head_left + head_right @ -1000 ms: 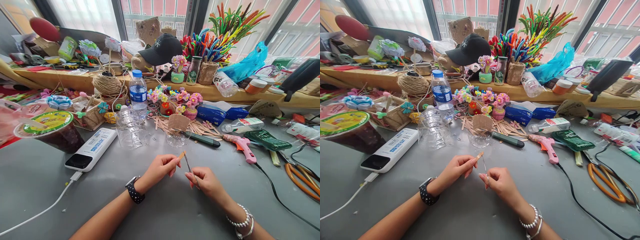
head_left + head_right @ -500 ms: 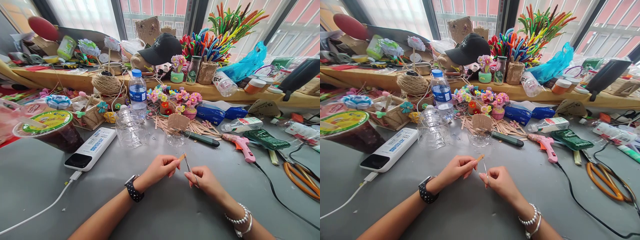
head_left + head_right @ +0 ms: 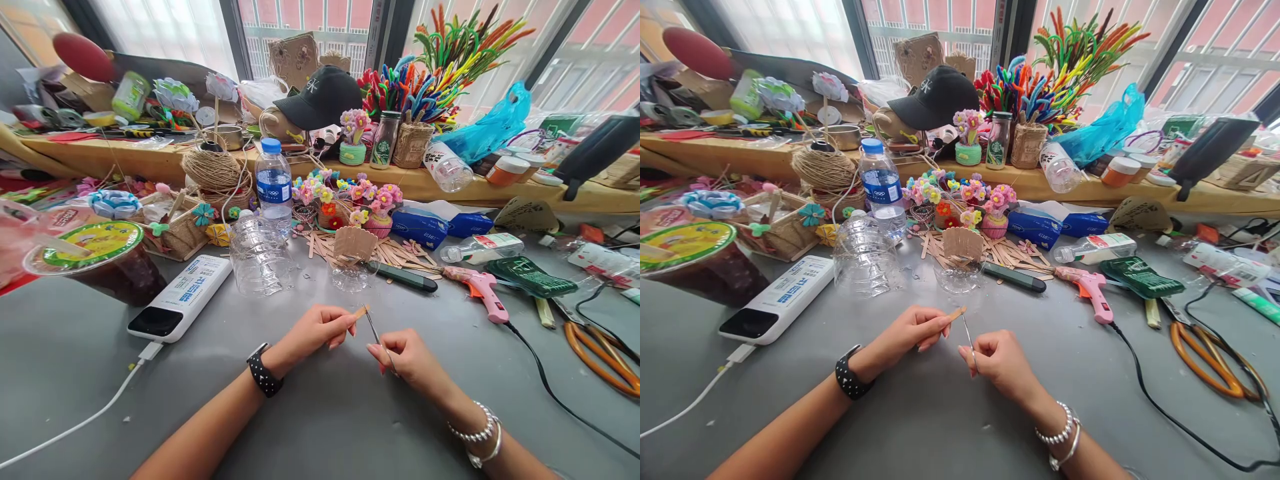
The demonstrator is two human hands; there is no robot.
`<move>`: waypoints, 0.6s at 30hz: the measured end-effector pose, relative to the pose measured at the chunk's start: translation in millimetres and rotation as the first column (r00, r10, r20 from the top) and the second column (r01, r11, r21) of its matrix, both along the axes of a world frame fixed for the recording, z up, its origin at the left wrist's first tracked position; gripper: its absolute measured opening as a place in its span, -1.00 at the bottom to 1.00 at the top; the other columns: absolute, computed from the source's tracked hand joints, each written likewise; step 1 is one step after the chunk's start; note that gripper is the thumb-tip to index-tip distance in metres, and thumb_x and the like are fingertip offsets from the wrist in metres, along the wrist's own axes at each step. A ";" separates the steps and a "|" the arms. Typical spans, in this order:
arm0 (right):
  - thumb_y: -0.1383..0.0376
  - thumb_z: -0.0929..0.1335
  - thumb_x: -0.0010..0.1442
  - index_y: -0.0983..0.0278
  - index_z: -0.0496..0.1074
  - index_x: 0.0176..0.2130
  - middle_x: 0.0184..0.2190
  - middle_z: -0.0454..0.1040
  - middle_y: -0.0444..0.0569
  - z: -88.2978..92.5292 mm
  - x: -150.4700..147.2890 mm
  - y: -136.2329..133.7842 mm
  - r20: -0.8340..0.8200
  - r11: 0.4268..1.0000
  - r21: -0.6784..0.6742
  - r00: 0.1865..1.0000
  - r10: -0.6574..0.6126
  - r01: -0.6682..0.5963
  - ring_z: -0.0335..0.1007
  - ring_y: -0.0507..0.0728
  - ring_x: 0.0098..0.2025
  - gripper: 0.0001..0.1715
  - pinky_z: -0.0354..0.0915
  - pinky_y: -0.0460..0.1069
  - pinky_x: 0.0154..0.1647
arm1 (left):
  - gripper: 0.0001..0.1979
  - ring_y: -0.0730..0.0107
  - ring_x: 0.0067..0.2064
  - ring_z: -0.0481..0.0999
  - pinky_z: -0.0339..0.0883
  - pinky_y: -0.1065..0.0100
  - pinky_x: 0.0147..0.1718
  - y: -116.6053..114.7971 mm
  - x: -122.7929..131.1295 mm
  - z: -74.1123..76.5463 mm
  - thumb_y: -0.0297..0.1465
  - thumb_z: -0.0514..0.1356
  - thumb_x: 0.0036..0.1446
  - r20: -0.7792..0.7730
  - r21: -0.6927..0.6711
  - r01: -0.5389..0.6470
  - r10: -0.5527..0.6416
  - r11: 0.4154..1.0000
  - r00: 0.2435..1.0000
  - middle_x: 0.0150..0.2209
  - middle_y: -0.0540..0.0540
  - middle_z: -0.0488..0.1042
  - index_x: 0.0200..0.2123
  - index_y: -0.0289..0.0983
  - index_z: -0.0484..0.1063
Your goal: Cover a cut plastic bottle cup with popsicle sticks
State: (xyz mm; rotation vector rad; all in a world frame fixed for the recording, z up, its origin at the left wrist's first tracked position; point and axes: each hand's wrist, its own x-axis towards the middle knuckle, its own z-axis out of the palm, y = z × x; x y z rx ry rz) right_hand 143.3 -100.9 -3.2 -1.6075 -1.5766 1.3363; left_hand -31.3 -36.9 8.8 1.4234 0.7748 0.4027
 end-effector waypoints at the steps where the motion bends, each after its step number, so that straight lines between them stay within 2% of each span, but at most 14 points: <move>1: 0.00 0.27 -0.04 0.31 0.21 -0.76 -0.82 0.02 -0.23 0.0 0.7 0.0 -0.017 1.000 -0.020 1.000 0.007 -0.007 -0.12 -0.10 -0.69 -0.48 -0.14 -0.12 -0.65 | -0.68 0.64 -0.67 0.06 -0.08 0.51 -0.62 1.0 -0.8 0.1 -0.21 0.02 0.08 0.000 -0.011 0.008 -0.008 1.000 1.000 -0.76 0.15 0.12 -0.53 -0.33 0.33; 7: -0.13 0.23 -0.05 0.34 0.30 -0.70 -0.81 0.06 -0.23 -2.8 0.8 -0.8 -0.148 0.991 -0.113 0.988 0.050 -0.067 -0.09 -0.11 -0.74 -0.39 -0.14 -0.12 -0.69 | -0.68 0.65 -0.67 0.06 -0.10 0.51 -0.64 3.7 -3.5 -1.9 -0.21 0.03 0.08 -0.009 0.003 0.076 -0.076 0.997 0.997 -0.75 0.14 0.14 -0.52 -0.34 0.36; 18: -0.05 0.26 -0.03 0.31 0.19 -0.77 -0.79 0.01 -0.23 0.6 -4.9 -1.4 -0.047 0.999 -0.020 0.998 -0.031 0.030 -0.13 -0.09 -0.66 -0.43 -0.14 -0.11 -0.63 | -0.68 0.64 -0.67 0.07 -0.10 0.51 -0.64 4.0 -1.3 -1.7 -0.21 0.02 0.08 0.016 0.003 0.040 -0.040 0.999 0.999 -0.76 0.14 0.15 -0.51 -0.34 0.33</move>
